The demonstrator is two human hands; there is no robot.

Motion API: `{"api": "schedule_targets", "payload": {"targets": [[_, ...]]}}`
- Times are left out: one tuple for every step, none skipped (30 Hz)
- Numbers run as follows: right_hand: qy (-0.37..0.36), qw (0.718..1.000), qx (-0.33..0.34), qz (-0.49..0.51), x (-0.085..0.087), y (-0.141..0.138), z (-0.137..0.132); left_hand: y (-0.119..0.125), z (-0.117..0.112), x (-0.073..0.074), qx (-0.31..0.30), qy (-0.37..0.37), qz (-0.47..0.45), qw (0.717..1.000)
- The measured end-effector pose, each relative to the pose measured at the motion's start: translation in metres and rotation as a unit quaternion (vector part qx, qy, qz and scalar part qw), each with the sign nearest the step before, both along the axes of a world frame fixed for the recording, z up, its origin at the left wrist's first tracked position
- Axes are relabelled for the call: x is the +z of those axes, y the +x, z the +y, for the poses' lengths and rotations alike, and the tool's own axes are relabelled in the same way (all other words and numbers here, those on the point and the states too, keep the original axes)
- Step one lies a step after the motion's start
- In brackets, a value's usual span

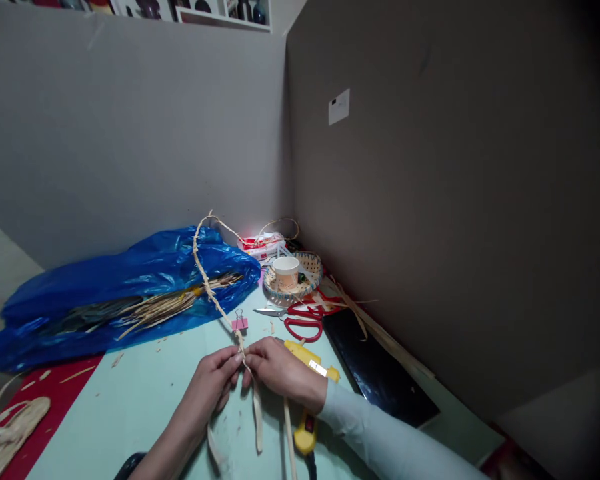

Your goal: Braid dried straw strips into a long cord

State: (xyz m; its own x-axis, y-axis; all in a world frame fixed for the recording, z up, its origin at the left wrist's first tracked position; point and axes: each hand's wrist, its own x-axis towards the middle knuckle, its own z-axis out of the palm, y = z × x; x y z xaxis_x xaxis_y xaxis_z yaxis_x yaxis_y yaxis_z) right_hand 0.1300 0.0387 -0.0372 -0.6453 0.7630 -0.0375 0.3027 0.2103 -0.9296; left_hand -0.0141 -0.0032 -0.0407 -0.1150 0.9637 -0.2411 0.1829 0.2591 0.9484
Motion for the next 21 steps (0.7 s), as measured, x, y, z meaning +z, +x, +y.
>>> {"api": "schedule_targets", "payload": {"targets": [[0.052,0.998,-0.011,-0.040,0.003,0.002,-0.002,-0.001,0.000,0.000,0.005,0.010,0.015,1.000],[0.100,0.991,-0.023,-0.083,0.005,0.004,-0.005,-0.002,0.000,0.000,0.010,0.020,0.031,0.999],[0.142,0.981,-0.034,-0.125,0.007,0.005,-0.008,-0.002,0.000,0.000,0.014,0.032,0.047,0.998],[0.176,0.970,-0.043,-0.162,0.008,0.006,-0.011,-0.002,-0.001,-0.001,0.019,0.042,0.064,0.997],[0.202,0.959,-0.046,-0.193,0.009,0.007,-0.013,-0.002,-0.001,-0.001,0.024,0.052,0.079,0.995],[0.223,0.949,-0.045,-0.219,0.009,0.007,-0.015,-0.001,-0.001,-0.001,0.029,0.059,0.094,0.993],[0.241,0.939,-0.044,-0.242,0.008,0.007,-0.017,-0.001,-0.001,-0.002,0.034,0.064,0.108,0.992],[0.261,0.928,-0.042,-0.262,0.007,0.007,-0.018,0.000,-0.001,-0.002,0.040,0.067,0.120,0.990],[0.281,0.918,-0.040,-0.278,0.007,0.007,-0.019,0.001,-0.001,-0.003,0.045,0.068,0.131,0.988],[0.301,0.907,-0.038,-0.290,0.007,0.006,-0.020,0.002,-0.002,-0.003,0.050,0.069,0.141,0.986],[0.320,0.898,-0.038,-0.299,0.007,0.006,-0.021,0.003,-0.002,-0.003,0.054,0.069,0.148,0.985],[0.338,0.890,-0.038,-0.304,0.007,0.005,-0.022,0.004,-0.002,-0.004,0.059,0.069,0.154,0.984],[0.351,0.884,-0.038,-0.306,0.007,0.005,-0.023,0.005,-0.003,-0.004,0.062,0.068,0.158,0.983],[0.359,0.881,-0.036,-0.306,0.006,0.005,-0.024,0.006,-0.003,-0.003,0.065,0.066,0.159,0.983],[0.364,0.879,-0.032,-0.305,0.006,0.004,-0.026,0.007,-0.004,-0.003,0.068,0.064,0.158,0.983],[0.366,0.879,-0.028,-0.303,0.005,0.004,-0.028,0.007,-0.004,-0.003,0.070,0.062,0.155,0.983],[0.367,0.880,-0.026,-0.301,0.005,0.003,-0.030,0.007,-0.005,-0.002,0.072,0.061,0.150,0.984],[0.369,0.880,-0.024,-0.298,0.004,0.003,-0.032,0.007,-0.005,-0.002,0.075,0.061,0.143,0.985],[0.372,0.879,-0.023,-0.297,0.004,0.002,-0.035,0.007,-0.006,-0.002,0.077,0.062,0.135,0.986],[0.376,0.877,-0.023,-0.299,0.004,0.001,-0.038,0.006,-0.006,-0.002,0.079,0.063,0.125,0.987],[0.383,0.872,-0.020,-0.303,0.004,0.001,-0.040,0.005,-0.006,-0.003,0.081,0.064,0.113,0.988]]}}
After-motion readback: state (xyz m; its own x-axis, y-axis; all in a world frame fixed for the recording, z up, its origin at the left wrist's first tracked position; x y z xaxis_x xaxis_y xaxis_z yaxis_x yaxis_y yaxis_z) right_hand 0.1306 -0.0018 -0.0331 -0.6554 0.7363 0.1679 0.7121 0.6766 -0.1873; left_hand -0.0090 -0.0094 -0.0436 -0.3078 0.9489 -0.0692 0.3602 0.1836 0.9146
